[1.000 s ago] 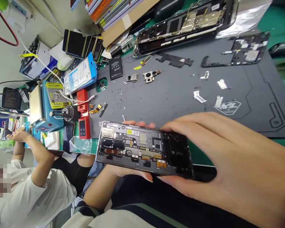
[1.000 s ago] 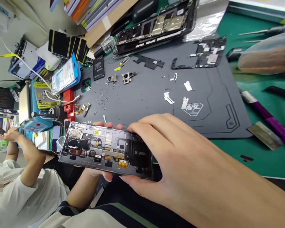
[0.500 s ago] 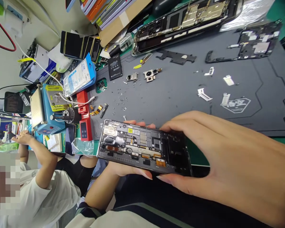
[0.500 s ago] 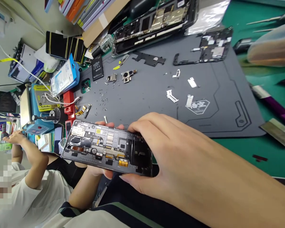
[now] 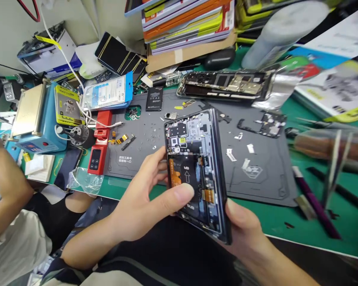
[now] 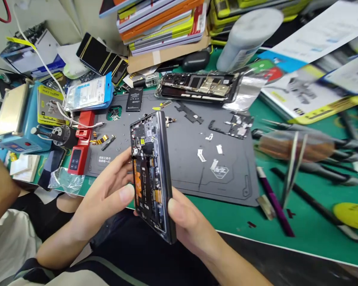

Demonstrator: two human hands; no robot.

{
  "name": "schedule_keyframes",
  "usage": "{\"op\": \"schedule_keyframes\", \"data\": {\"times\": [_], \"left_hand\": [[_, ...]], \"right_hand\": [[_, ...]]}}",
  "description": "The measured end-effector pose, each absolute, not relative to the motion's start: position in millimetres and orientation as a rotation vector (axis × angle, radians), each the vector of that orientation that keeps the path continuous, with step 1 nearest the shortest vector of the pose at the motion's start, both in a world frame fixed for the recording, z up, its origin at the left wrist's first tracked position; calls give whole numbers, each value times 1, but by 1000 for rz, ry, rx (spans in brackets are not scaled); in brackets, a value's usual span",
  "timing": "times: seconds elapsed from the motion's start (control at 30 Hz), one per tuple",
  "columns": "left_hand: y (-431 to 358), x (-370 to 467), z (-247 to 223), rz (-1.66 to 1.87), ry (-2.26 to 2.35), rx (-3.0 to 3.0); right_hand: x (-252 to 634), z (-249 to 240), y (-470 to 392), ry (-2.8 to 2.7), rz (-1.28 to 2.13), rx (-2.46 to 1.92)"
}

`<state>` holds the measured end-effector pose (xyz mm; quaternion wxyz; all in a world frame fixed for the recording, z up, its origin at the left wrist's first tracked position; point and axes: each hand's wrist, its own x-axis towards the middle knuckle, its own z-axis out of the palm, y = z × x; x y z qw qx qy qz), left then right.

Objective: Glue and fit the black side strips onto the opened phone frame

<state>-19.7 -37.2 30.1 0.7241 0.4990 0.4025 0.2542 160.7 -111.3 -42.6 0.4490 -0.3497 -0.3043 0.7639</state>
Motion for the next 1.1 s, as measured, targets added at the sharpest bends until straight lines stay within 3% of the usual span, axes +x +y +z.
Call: {"op": "schedule_keyframes", "data": {"times": [0.37, 0.9, 1.1], "left_hand": [[-48, -23, 32, 519, 885, 1231], [-45, -32, 26, 331, 929, 1491], [-59, -37, 29, 684, 989, 1882]], "right_hand": [[146, -62, -131, -525, 1823, -887], [138, -75, -152, -739, 1767, -1043], [150, -86, -164, -927, 1613, -1126]]}}
